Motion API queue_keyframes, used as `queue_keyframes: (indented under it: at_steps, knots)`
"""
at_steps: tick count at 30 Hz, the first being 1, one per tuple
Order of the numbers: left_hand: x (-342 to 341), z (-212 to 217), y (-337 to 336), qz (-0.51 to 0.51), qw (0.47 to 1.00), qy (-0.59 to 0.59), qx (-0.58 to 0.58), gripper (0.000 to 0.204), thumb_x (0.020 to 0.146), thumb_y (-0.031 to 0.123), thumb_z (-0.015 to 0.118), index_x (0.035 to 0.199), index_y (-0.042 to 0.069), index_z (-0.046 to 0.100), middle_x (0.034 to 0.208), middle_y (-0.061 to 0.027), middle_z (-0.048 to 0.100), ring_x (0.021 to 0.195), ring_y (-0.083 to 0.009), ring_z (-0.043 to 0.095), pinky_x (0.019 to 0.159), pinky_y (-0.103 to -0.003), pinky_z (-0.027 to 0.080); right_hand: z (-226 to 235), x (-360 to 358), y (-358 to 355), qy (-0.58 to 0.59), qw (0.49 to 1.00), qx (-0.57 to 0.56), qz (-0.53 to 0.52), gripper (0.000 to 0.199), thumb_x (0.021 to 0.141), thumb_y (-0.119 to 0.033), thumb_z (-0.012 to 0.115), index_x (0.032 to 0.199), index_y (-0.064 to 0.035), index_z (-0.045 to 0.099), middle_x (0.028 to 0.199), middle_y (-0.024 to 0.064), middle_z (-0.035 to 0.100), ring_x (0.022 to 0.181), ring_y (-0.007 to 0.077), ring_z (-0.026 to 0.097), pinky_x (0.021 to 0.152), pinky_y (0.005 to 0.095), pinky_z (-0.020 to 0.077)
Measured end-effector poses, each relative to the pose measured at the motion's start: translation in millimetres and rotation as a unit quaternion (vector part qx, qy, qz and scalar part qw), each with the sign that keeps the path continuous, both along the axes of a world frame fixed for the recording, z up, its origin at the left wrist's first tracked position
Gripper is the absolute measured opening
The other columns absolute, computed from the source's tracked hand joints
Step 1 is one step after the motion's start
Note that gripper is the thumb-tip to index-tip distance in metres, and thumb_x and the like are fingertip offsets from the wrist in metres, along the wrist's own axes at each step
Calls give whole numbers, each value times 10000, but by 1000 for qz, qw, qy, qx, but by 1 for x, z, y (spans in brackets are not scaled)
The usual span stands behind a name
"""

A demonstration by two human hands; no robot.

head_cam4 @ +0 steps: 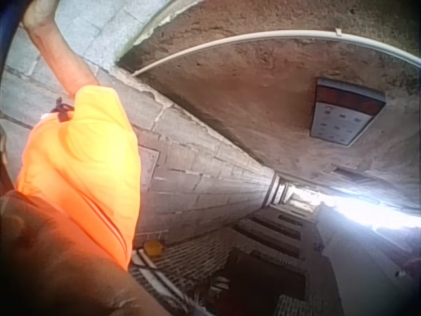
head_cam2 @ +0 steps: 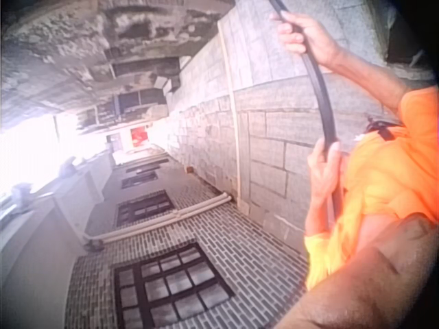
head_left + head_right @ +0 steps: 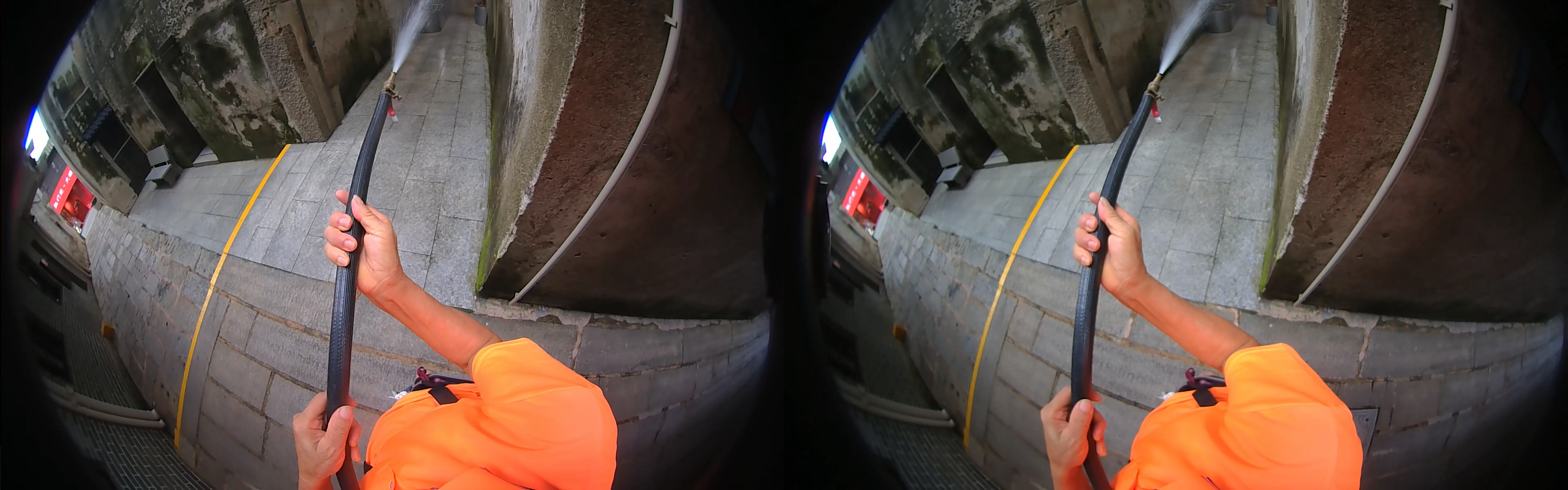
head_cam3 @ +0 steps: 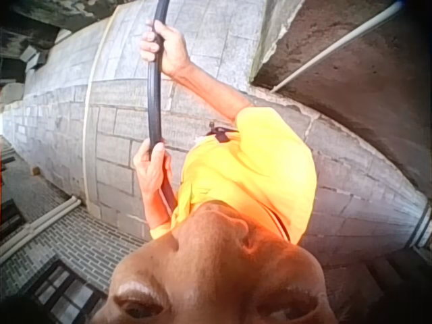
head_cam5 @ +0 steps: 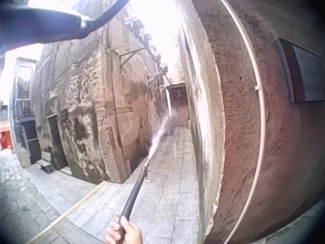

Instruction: The person opens a red fire hose cabinet, uncoils a black hose, and sprays water onto a stone-paved alleyway. They systematically wet the ground and the base of the walls along the narrow passage.

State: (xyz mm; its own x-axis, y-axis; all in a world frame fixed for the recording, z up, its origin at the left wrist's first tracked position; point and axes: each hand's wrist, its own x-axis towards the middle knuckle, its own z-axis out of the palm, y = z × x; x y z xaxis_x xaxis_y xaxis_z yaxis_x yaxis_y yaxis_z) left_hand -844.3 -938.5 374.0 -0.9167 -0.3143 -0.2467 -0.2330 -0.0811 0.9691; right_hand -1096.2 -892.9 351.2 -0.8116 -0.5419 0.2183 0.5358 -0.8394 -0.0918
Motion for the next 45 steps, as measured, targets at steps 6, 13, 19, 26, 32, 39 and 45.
queue_keyframes:
  at_steps: [6, 13, 19, 26, 32, 39, 45]
  knots:
    - [1, -1, 2, 3, 1000, -2, 3, 232, 888, 180, 570, 866, -49, 541, 530, -50, 505, 380, -98, 478, 319, -232, 375, -2, 0, 1, -4, 1000, 1, -1, 216, 952, -221, 434, 1079, -50, 468, 711, 19, 420, 502, 97, 380, 388, 263, 350]
    - [-1, -3, 5, 6, 1000, 1, 7, 217, 886, 164, 571, 861, -50, 541, 538, -40, 499, 386, -94, 479, 316, -233, 381, -14, -4, 2, 3, 1000, -8, 10, 162, 943, -233, 452, 1042, -105, 455, 724, 26, 444, 521, 113, 410, 411, 275, 363]
    - [0, -3, 5, -4, 1000, -7, 11, 213, 884, 155, 573, 861, -54, 538, 553, -35, 496, 398, -95, 486, 320, -234, 388, -19, -2, 4, -17, 1000, -9, 14, 156, 945, -233, 444, 1036, -107, 458, 721, 28, 447, 520, 117, 410, 411, 277, 360]
    - [0, -2, 8, 2, 1000, -8, 18, 209, 884, 146, 569, 865, -60, 537, 558, -42, 499, 401, -96, 481, 320, -235, 379, -16, -1, 7, -15, 1000, -6, 11, 161, 946, -238, 444, 1036, -106, 458, 723, 26, 446, 521, 115, 409, 412, 277, 360]
    - [2, -3, 10, -18, 999, 9, -31, 213, 887, 162, 513, 899, -51, 518, 502, -89, 491, 326, -126, 431, 312, -237, 368, 1, 4, 14, -2, 1000, 5, -9, 236, 955, -246, 426, 1095, -61, 468, 715, 14, 423, 505, 95, 377, 392, 261, 346]
    - [5, 9, 19, 6, 999, 6, -37, 218, 884, 166, 520, 896, -51, 512, 502, -83, 487, 341, -120, 434, 316, -242, 375, 19, 8, 19, 23, 1000, -18, -4, 244, 961, -240, 409, 1112, -60, 473, 715, 16, 420, 502, 96, 378, 389, 263, 354]
    - [1, 5, 20, -6, 1000, 12, -28, 215, 885, 166, 521, 894, -49, 513, 504, -83, 491, 337, -120, 433, 316, -240, 373, 12, 4, 24, 29, 999, -24, -11, 238, 960, -232, 406, 1110, -60, 475, 713, 17, 417, 502, 97, 374, 389, 261, 353]
